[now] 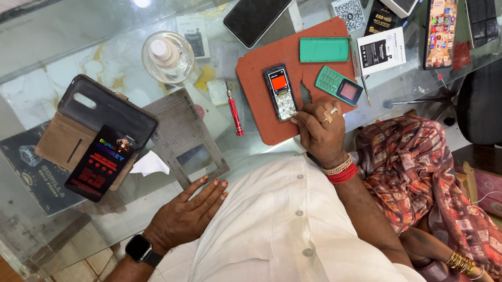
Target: The person disassembles a small mobile phone, removes the back cover and battery, and uses a screwdriver to work on the internal components. They then reassemble the phone by replacing the battery and back cover.
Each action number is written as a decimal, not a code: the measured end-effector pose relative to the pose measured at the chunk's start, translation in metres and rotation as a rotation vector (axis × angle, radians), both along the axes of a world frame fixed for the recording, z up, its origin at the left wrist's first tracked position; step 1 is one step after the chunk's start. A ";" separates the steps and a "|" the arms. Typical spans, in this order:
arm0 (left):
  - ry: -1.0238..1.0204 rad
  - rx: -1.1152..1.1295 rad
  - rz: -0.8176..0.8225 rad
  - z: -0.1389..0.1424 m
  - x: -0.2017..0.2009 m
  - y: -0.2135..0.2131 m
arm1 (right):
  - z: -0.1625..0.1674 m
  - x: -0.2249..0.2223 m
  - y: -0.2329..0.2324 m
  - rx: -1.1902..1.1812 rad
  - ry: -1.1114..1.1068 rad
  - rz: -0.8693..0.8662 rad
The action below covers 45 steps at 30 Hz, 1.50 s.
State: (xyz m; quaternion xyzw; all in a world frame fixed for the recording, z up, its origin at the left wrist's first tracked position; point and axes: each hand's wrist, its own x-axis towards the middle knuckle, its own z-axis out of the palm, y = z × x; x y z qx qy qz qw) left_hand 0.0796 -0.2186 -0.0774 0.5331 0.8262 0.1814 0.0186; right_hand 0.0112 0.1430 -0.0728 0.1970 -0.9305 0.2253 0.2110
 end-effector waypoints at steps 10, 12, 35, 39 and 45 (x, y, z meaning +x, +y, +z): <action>0.020 -0.002 -0.007 0.005 0.000 0.003 | 0.003 0.000 0.004 0.010 -0.036 0.006; 0.013 0.001 -0.003 0.005 0.001 0.003 | 0.005 0.001 0.004 0.012 -0.068 0.012; 0.026 0.014 -0.007 0.008 0.000 0.001 | 0.009 -0.006 -0.007 0.088 -0.099 -0.063; 0.040 0.022 -0.003 0.006 0.002 0.000 | 0.008 -0.003 -0.009 0.093 -0.092 -0.063; 0.044 0.036 -0.005 0.003 0.005 -0.001 | 0.003 0.001 -0.007 0.058 -0.101 -0.100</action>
